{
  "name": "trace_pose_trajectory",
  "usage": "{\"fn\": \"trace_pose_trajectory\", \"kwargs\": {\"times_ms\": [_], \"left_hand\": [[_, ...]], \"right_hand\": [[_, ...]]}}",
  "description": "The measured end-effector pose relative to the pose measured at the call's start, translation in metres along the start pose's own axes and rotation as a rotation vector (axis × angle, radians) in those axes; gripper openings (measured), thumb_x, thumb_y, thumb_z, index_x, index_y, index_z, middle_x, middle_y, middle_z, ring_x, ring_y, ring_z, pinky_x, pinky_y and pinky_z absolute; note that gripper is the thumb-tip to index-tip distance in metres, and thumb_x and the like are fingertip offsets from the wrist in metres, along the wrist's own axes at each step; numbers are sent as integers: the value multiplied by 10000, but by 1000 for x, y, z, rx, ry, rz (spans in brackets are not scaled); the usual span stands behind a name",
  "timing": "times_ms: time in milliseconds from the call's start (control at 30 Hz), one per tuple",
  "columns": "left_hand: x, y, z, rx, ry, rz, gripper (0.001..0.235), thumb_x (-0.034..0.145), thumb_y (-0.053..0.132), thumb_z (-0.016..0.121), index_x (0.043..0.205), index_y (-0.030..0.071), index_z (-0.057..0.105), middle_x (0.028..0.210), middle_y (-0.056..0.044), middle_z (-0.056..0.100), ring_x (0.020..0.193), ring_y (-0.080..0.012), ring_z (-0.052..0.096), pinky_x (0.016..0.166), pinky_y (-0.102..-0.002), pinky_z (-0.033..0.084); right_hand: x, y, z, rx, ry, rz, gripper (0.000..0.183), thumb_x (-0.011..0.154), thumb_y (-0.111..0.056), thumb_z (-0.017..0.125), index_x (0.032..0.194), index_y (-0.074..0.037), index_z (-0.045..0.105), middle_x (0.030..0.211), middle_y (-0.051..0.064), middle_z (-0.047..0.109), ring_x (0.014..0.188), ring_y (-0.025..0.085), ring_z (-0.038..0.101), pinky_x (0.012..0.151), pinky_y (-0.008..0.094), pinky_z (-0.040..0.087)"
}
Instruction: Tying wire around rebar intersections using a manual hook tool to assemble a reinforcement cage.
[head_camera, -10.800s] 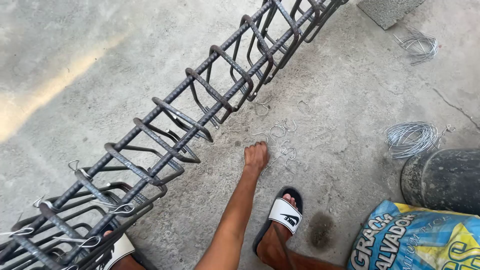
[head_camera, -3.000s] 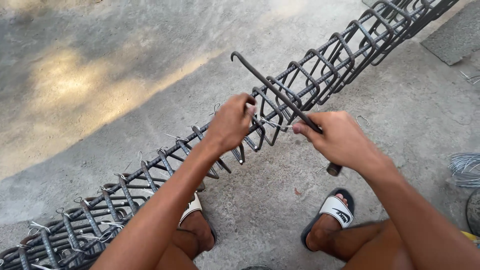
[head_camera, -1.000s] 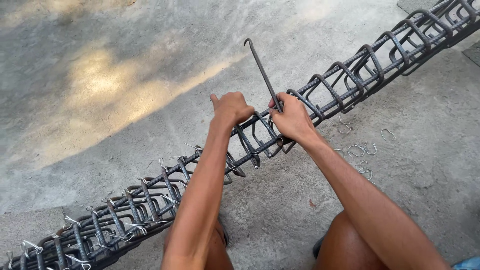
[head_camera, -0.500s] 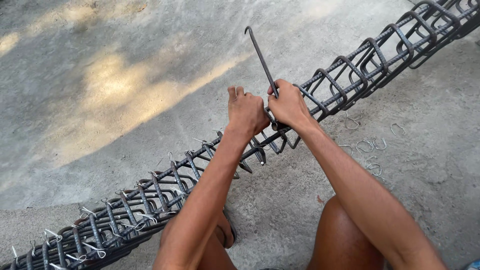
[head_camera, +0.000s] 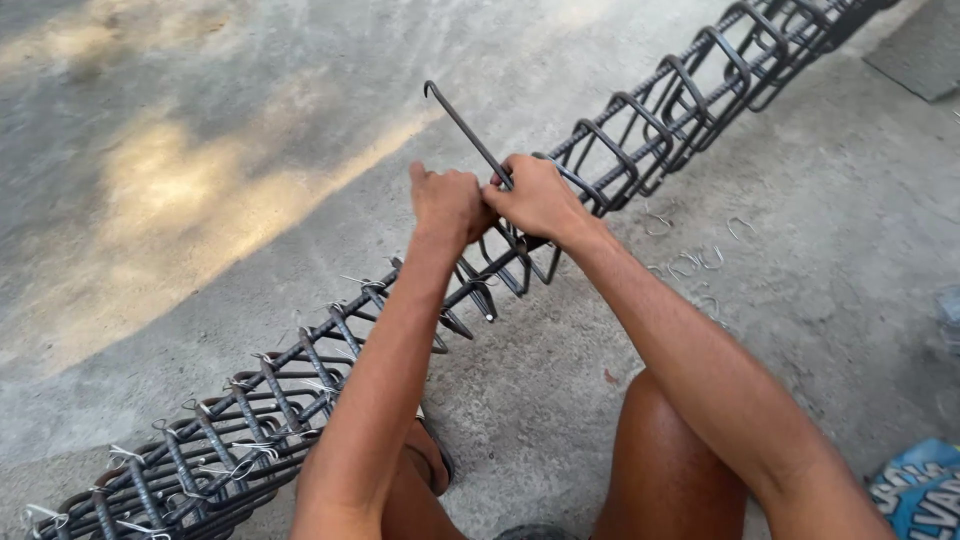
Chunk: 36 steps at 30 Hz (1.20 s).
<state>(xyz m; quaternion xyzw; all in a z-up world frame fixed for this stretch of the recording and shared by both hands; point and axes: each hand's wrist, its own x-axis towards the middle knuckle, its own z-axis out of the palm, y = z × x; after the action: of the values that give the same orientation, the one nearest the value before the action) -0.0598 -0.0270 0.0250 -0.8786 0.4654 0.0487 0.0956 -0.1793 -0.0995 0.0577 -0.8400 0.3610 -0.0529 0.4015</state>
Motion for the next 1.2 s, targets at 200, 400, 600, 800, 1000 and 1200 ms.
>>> {"fn": "trace_pose_trajectory", "kwargs": {"times_ms": [200,400,600,800,1000,1200], "left_hand": [[-24,-1,-38,-156,-128,-10,864,874,702,269,1143,41,756,1165,-173,759,1161,-409,688,1158,-477,231],[-22,1,-44,-154,-208,-30,847,906,700,260,1223,60,714,1250,-153,729,1227,-375,660,1166,-469,230],[5,-4,-7,-208,-182,-58,852,851,779,337,1146,92,745,1197,-152,740,1179,-365,683,1135,-499,270],[5,-7,-6,-247,-169,-35,822,873,771,351,1003,72,762,1071,-150,758,1091,-384,709,1137,-505,272],[13,-10,0,-383,-128,-42,655,814,690,513,925,83,733,1035,-167,743,1071,-430,693,1076,-546,305],[25,-12,8,-416,-120,-91,542,768,575,534,972,129,766,1089,-154,736,1121,-409,675,1049,-521,307]], "right_hand": [[-17,12,-27,46,81,6,288,864,-376,653,997,-131,726,806,164,707,959,374,707,853,491,539],[-48,35,-61,-19,120,35,262,888,-359,660,1014,-139,726,756,159,700,924,387,698,831,504,534],[-78,90,-94,-179,-13,52,319,907,-420,658,986,-114,701,763,194,703,928,389,694,842,495,512],[-148,51,-132,-273,-185,74,408,990,-311,491,1034,40,694,884,391,695,1029,570,632,923,605,483],[-165,62,-130,-367,-250,164,371,991,-384,537,964,-83,752,647,219,689,842,434,692,849,503,531],[-164,58,-118,-368,-297,116,380,1000,-388,518,974,-100,766,676,243,699,871,460,686,858,517,527]]}}
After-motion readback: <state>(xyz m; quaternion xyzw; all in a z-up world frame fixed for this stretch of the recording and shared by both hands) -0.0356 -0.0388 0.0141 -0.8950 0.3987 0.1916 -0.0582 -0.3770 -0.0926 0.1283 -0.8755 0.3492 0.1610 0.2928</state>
